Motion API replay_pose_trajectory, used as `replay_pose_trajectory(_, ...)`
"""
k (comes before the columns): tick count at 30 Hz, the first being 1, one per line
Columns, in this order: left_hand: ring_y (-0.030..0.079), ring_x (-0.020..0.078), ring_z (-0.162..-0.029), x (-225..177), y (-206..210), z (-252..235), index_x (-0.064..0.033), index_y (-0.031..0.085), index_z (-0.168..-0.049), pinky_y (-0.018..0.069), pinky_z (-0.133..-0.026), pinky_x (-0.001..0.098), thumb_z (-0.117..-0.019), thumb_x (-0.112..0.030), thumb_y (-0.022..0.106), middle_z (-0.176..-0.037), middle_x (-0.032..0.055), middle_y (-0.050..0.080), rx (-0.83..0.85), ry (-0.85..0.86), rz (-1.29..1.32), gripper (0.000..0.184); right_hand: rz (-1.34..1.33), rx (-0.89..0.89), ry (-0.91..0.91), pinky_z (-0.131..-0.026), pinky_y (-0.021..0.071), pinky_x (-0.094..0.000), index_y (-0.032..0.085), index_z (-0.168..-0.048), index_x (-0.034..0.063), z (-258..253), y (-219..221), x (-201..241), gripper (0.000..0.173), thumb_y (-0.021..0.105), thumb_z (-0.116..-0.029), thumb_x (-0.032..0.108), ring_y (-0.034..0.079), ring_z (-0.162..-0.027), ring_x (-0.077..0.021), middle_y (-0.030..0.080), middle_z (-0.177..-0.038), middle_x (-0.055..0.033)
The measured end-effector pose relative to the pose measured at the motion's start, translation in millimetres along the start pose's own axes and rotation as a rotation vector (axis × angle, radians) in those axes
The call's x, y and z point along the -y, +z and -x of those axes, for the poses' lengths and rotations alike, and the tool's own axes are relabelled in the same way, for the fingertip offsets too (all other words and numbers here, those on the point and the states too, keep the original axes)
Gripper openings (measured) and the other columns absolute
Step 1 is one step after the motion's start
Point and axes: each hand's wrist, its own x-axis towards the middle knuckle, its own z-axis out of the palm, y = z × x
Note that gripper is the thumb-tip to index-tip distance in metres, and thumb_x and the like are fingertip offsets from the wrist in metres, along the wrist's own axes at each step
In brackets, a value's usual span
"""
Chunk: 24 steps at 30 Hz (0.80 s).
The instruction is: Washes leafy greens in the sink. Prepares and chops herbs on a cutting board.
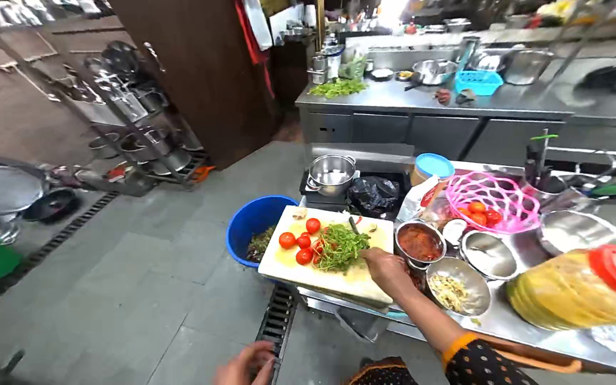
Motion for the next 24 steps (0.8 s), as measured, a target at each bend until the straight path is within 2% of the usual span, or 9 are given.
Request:
replay_pose_trajectory(2,0.074,0.0157,-0.087,-21,27,-60,-0.0095,0.067,-0.129,0.0631,-0.076,0.0388,-0.0933,-0.02,0.072,-0.117,0.0039,0.074,0.05,0.06,-0.113,0.037,0.012,-0.045,0.154,-0.091,0.0572,-0.056,0.073,-0.114,0.0046,-4,3,-35,0.021,0.063,-0.0962,0.009,0.071,-0.101,-0.0342,0.072,-0.108,-0.0169)
replay_pose_trajectory(5,0.072,0.0207,-0.093,-61,82,-140,-0.0113,0.061,-0.139,0.0602,-0.086,0.0427,-0.092,-0.033,0.074,-0.129,0.0099,0.067,0.103,0.022,-0.265,0.054,-0.012,0.105,0.403,-0.091,0.0556,-0.0611,0.058,-0.133,0.0077,-18,28,-64,0.057,0.081,-0.0848,0.025,0.068,-0.105,-0.04,0.067,-0.117,-0.0212)
replay_pose_trajectory(8,0.063,0.0315,-0.122,-86,138,-204,-0.0077,0.053,-0.145,0.0516,-0.104,0.0494,-0.0931,-0.032,0.073,-0.141,0.0164,0.058,0.138,-0.017,-0.39,0.061,0.033,0.192,0.432,-0.086,0.0578,-0.0586,0.046,-0.145,0.0127,-36,39,-64,0.07,0.08,-0.085,0.025,0.069,-0.102,-0.039,0.062,-0.126,-0.0199)
replay_pose_trajectory(11,0.064,0.0376,-0.119,-83,183,-243,-0.0031,0.045,-0.148,0.0555,-0.098,0.0523,-0.0954,-0.025,0.07,-0.152,0.0206,0.046,0.181,-0.049,-0.526,0.062,-0.013,0.228,0.438,-0.082,0.058,-0.0573,0.038,-0.149,0.0149,-41,33,-71,0.073,0.074,-0.086,0.024,0.071,-0.095,-0.0365,0.068,-0.109,-0.0175)
replay_pose_trajectory(14,0.069,0.0388,-0.11,-70,203,-258,-0.0036,0.043,-0.149,0.0586,-0.09,0.0532,-0.0996,-0.016,0.059,-0.152,0.0222,0.045,0.153,-0.088,-0.616,0.053,-0.106,0.102,0.433,-0.069,0.0574,-0.0535,0.039,-0.147,0.0156,-24,20,-82,0.071,0.069,-0.0827,0.021,0.07,-0.076,-0.0308,0.067,-0.082,-0.0104)
replay_pose_trajectory(16,0.069,0.039,-0.106,-69,206,-264,-0.005,0.046,-0.147,0.0586,-0.089,0.0535,-0.1026,-0.014,0.052,-0.146,0.0219,0.051,0.15,-0.097,-0.652,0.046,-0.186,0.001,0.371,-0.067,0.0577,-0.0505,0.04,-0.146,0.0133,-7,13,-93,0.07,0.067,-0.0819,0.018,0.068,-0.072,-0.027,0.066,-0.082,-0.0077)
replay_pose_trajectory(20,0.07,0.0392,-0.104,-69,207,-261,-0.0034,0.058,-0.135,0.0582,-0.088,0.0541,-0.1023,-0.007,0.05,-0.129,0.0219,0.063,0.282,0.154,-0.713,0.034,-0.298,-0.061,0.231,-0.068,0.0606,-0.0413,0.045,-0.145,0.0141,31,10,-105,0.052,0.058,-0.0979,0.033,0.068,-0.071,-0.0155,0.069,-0.088,-0.001)
replay_pose_trajectory(22,0.07,0.0375,-0.106,-58,209,-256,-0.0053,0.062,-0.132,0.058,-0.09,0.0524,-0.1019,-0.003,0.051,-0.131,0.0191,0.065,0.322,0.313,-0.698,0.033,-0.234,-0.029,0.195,-0.067,0.0602,-0.0427,0.053,-0.14,0.0131,51,12,-105,0.045,0.054,-0.1023,0.039,0.068,-0.07,-0.0173,0.069,-0.084,-0.0025)
replay_pose_trajectory(24,0.07,0.0346,-0.11,-46,208,-250,-0.0077,0.063,-0.134,0.0576,-0.093,0.0498,-0.1022,-0.004,0.051,-0.136,0.016,0.063,0.307,0.331,-0.681,0.034,-0.153,0.031,0.183,-0.062,0.0583,-0.0451,0.057,-0.133,0.0118,72,17,-99,0.042,0.052,-0.1028,0.041,0.068,-0.065,-0.0214,0.067,-0.075,-0.0044)
